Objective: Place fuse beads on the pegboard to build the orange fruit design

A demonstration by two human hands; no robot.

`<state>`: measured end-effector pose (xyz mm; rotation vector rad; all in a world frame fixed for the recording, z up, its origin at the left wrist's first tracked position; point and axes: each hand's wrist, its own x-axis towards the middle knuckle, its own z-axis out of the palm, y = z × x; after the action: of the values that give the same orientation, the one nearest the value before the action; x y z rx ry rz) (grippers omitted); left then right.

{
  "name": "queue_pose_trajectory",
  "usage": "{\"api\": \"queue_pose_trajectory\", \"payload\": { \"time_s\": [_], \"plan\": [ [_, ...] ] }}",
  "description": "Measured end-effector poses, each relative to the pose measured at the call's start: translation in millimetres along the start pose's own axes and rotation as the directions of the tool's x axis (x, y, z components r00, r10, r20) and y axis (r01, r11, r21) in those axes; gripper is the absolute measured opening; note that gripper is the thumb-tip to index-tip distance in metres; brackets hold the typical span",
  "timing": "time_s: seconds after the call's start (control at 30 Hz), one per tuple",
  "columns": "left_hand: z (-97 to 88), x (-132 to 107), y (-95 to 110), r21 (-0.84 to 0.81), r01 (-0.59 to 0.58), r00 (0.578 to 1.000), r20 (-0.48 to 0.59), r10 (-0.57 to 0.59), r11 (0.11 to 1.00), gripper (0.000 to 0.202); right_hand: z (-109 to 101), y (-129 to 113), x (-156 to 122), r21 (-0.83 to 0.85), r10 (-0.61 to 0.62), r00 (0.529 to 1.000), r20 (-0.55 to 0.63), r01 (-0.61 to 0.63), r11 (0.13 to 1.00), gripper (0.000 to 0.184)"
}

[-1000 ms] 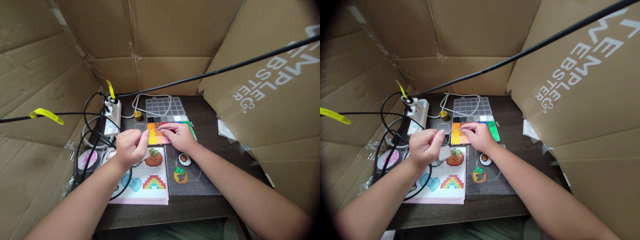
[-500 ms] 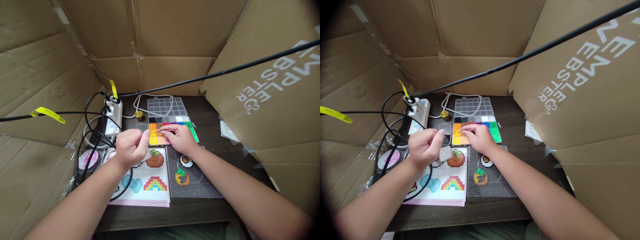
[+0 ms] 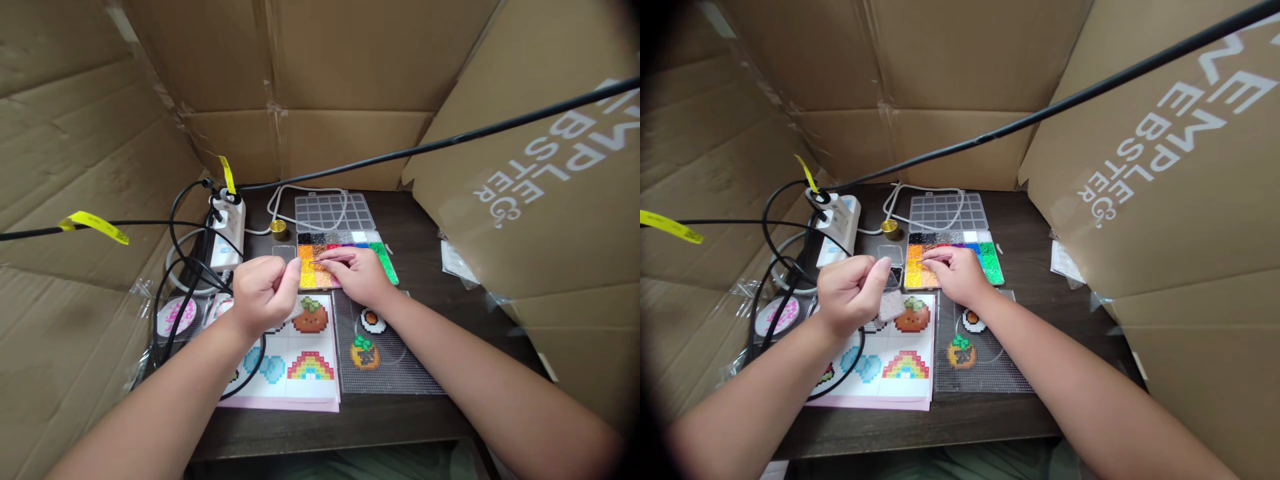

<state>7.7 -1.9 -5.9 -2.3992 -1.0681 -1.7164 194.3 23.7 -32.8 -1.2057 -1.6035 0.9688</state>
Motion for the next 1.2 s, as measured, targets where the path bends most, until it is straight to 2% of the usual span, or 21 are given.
{"api": "queue_pose_trajectory", "payload": {
  "time_s": [0.53,0.67,0.8,1.0,1.1,1.2],
  "plan": [
    [0.0,0.5,0.5,-0.007,-0.002,1.000,-0.004,0.002,1.000,0.046,-0.4,-4.0,1.2,0.036,0.020,0.999,-0.031,-0.019,0.999,0.010],
    [-0.4,1.0,0.9,0.001,-0.012,1.000,-0.010,0.012,1.000,0.046,-5.8,-13.2,0.1,0.085,0.014,0.997,-0.079,-0.007,0.996,0.008],
    [-0.7,1.8,1.2,0.017,-0.010,1.000,-0.022,0.010,1.000,0.046,-18.5,-32.0,-7.5,0.153,-0.008,0.986,-0.167,0.034,0.988,0.006],
    [-1.3,4.0,-0.3,0.022,-0.046,0.998,-0.050,0.048,0.999,0.048,-51.4,-58.3,-44.0,0.129,-0.047,0.959,-0.280,0.086,0.988,0.011],
    [-1.1,4.0,-0.8,-0.004,-0.062,0.995,-0.079,0.061,0.998,0.049,-60.6,-57.8,-77.5,0.082,-0.009,0.958,-0.285,0.034,0.996,0.011],
    [-1.1,3.1,0.4,-0.007,-0.050,0.996,-0.080,0.050,0.999,0.049,-61.0,-48.0,-112.9,0.098,0.056,0.966,-0.251,-0.032,0.995,0.009]
  ]
}}
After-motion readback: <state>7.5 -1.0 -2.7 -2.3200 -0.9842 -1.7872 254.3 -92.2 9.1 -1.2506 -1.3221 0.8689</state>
